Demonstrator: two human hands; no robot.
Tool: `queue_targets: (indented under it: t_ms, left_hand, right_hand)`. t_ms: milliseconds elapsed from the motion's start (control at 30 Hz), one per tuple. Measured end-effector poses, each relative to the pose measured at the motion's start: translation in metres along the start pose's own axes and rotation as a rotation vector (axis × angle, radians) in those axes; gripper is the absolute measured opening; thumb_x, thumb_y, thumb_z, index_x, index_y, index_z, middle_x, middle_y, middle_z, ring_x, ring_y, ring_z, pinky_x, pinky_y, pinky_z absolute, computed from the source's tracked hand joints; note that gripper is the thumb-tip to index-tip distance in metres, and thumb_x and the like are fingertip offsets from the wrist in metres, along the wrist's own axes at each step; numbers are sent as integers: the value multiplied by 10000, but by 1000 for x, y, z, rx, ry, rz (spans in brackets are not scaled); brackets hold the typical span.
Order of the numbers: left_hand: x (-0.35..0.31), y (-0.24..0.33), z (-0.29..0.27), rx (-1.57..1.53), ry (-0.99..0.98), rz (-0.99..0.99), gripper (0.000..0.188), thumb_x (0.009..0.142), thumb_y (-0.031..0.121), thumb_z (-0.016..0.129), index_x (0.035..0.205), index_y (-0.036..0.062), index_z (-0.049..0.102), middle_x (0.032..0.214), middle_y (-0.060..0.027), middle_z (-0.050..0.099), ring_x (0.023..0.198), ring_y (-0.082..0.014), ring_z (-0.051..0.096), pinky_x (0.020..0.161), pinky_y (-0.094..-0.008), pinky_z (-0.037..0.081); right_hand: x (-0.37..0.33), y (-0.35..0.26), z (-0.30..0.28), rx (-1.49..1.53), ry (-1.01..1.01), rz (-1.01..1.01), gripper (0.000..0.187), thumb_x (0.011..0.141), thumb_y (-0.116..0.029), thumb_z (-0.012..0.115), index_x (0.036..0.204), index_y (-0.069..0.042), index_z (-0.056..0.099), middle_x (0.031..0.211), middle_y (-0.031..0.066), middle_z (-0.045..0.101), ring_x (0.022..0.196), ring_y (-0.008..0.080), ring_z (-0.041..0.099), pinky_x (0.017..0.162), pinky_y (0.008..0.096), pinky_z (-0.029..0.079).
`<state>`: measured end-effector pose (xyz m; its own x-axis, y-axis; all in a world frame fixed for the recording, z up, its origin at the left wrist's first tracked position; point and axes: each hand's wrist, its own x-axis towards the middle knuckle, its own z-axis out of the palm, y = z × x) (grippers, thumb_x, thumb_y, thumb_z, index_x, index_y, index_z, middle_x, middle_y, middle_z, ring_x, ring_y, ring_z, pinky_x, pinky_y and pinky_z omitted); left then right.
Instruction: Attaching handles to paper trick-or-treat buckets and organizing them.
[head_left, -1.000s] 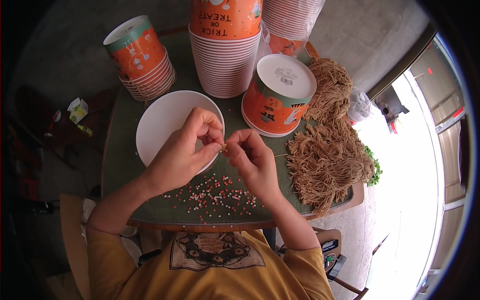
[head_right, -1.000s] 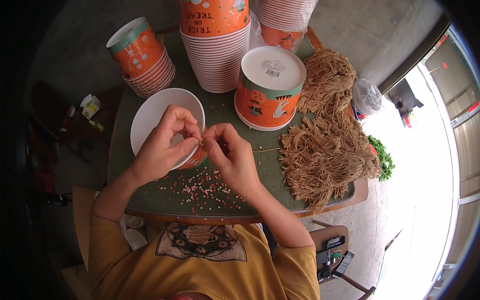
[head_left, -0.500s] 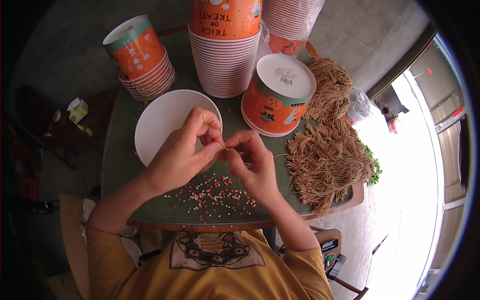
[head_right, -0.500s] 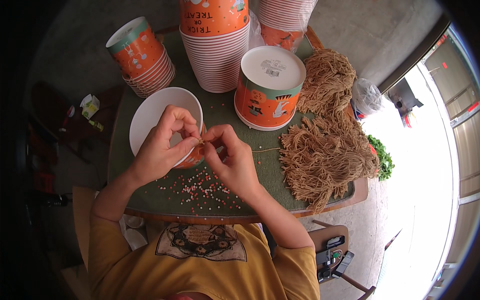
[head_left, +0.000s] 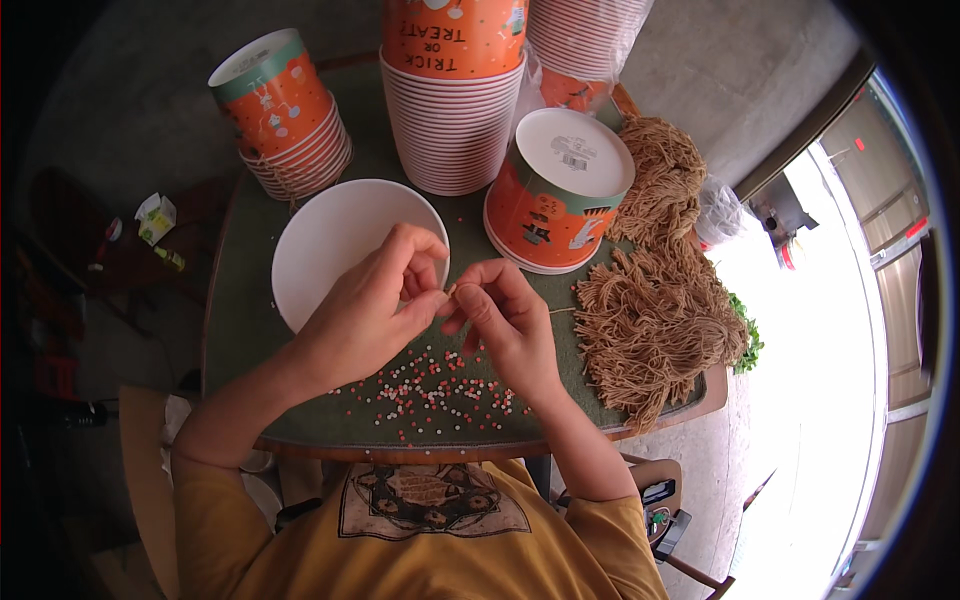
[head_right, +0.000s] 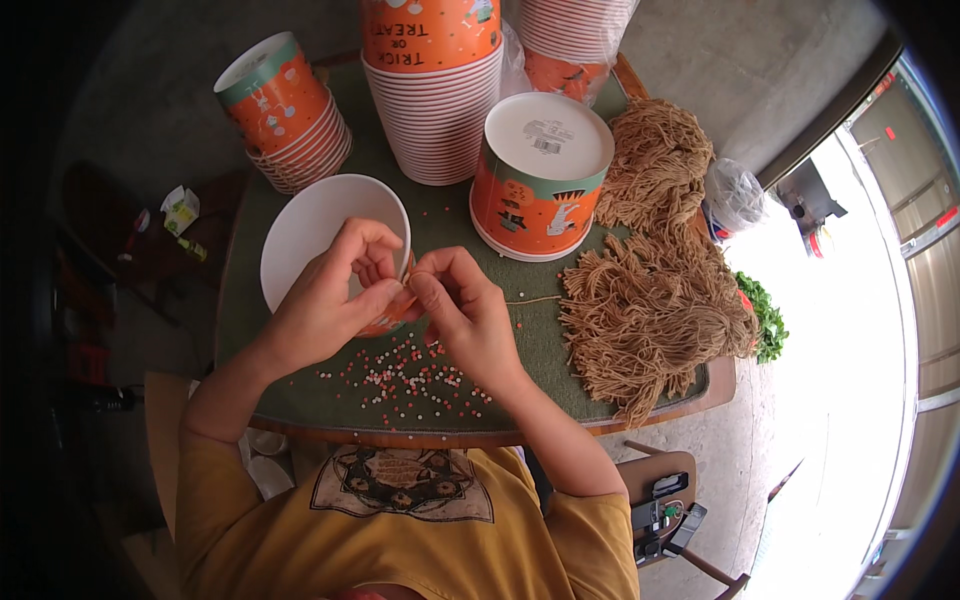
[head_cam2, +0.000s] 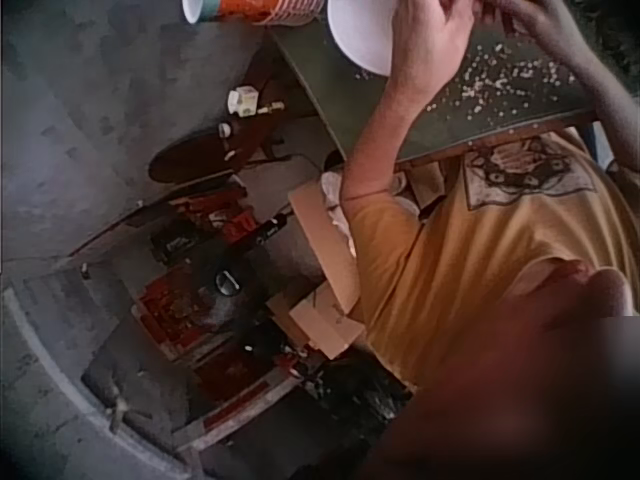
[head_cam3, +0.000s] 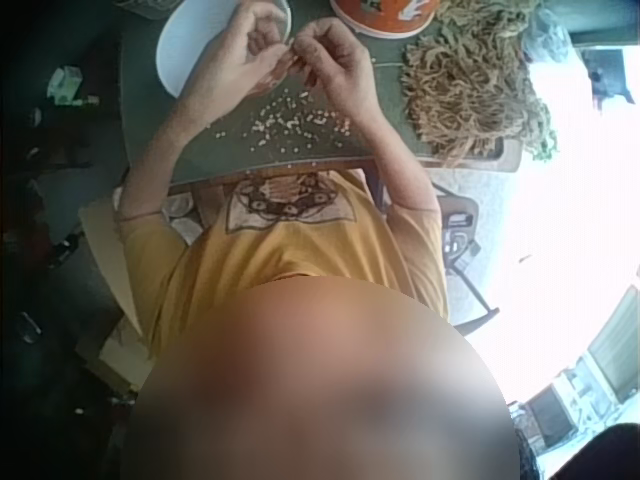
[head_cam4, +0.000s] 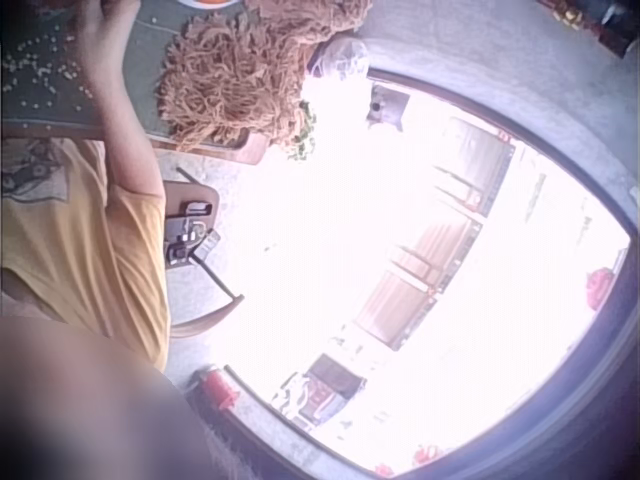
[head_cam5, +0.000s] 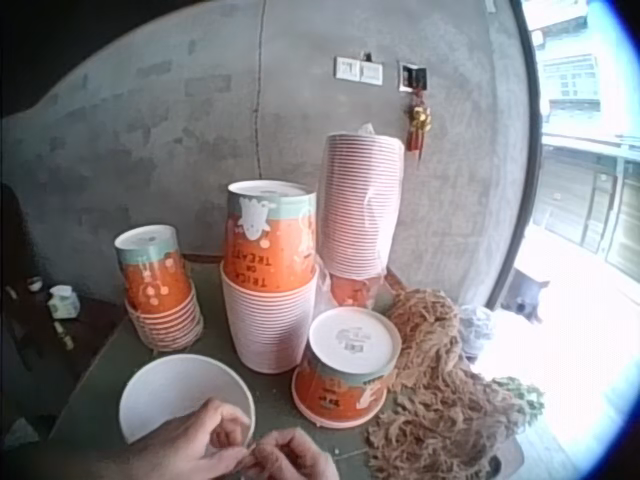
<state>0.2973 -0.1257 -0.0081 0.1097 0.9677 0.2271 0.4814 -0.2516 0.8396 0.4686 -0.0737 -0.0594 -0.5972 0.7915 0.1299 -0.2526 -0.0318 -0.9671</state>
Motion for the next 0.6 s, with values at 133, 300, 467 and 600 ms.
queue_targets:
  t_ms: [133, 300, 467, 600]
  left_hand:
    - [-1, 7, -2, 17, -36, -112, 256, 871, -11, 603, 1079, 16, 456, 892, -111, 561, 800, -223, 595, 718, -360, 494]
    - [-5, 5, -2, 467, 26, 175, 168, 842, -6, 579, 970, 19, 473, 931, -140, 517, 884, -340, 545, 767, -436, 453]
    - [-4, 3, -3, 517, 69, 220, 115, 856, -22, 552, 928, 18, 471, 902, -132, 475, 868, -344, 509, 747, -436, 428]
    - [-4, 3, -6, 651, 82, 270, 192, 756, -20, 578, 909, 29, 474, 901, -127, 489, 870, -324, 513, 772, -430, 433]
  right_hand:
    - [1, 0, 1, 41, -13, 3, 156, 999, -198, 517, 1028, -46, 496, 881, 57, 656, 744, 81, 628, 520, 182, 476]
    - [-3, 4, 2, 3, 24, 23, 144, 1000, -203, 521, 997, -64, 487, 813, 27, 619, 625, 39, 527, 483, 165, 392]
    - [-12, 9, 7, -50, 18, 25, 115, 992, -146, 522, 965, -44, 477, 750, -25, 536, 657, 26, 465, 565, 190, 385]
    - [-16, 16, 15, -110, 15, -15, 100, 978, -117, 522, 942, -43, 465, 719, -45, 449, 655, 26, 386, 560, 201, 335]
